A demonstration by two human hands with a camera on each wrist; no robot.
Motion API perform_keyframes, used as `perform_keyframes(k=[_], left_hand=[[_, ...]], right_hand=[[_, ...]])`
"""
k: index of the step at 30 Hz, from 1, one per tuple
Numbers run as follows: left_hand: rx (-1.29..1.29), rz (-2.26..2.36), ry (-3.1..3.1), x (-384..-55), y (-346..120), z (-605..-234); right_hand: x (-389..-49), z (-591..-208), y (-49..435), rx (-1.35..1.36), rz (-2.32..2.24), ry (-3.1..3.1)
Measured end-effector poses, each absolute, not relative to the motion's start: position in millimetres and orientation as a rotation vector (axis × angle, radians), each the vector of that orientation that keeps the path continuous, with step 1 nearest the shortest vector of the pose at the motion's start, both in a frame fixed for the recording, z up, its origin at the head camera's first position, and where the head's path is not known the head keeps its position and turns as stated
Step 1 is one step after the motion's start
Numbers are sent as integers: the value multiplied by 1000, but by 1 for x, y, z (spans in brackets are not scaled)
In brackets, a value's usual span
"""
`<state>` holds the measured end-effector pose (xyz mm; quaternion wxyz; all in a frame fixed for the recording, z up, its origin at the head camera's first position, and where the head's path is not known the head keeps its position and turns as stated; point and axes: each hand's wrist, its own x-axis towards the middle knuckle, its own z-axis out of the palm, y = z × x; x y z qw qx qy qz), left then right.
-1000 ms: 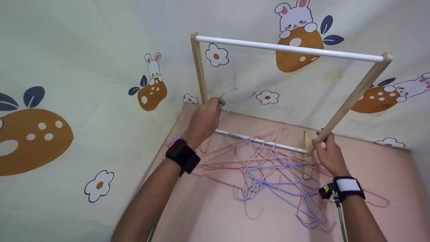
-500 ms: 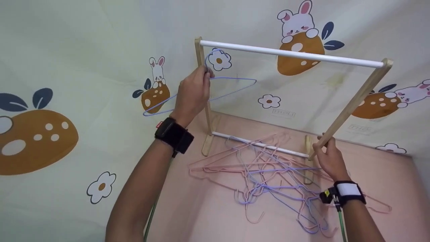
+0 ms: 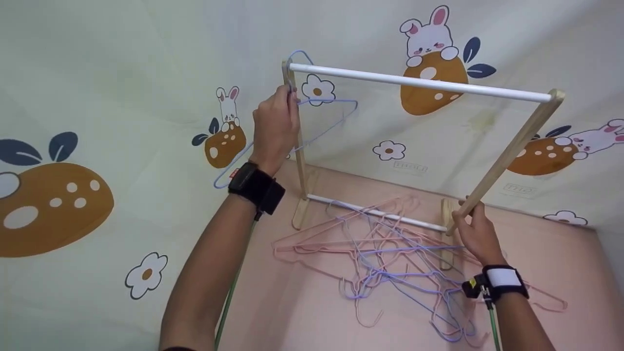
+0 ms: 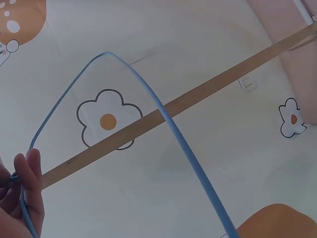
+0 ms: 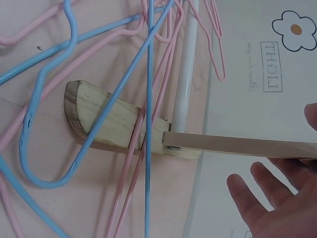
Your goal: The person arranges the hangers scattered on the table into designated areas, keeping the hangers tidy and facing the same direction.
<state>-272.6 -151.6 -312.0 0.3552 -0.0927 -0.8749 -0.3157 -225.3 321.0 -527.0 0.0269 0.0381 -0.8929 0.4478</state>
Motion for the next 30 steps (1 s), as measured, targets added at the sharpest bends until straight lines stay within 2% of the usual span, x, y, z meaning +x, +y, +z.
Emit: perform_keyframes(k=[19, 30], left_hand=[[-131, -689, -2343, -273, -153, -327], [-146, -555, -2257, -255, -167, -339]], right_hand=[[-225, -530, 321, 136, 1380, -2760], [-224, -531, 318, 137, 1397, -2739]])
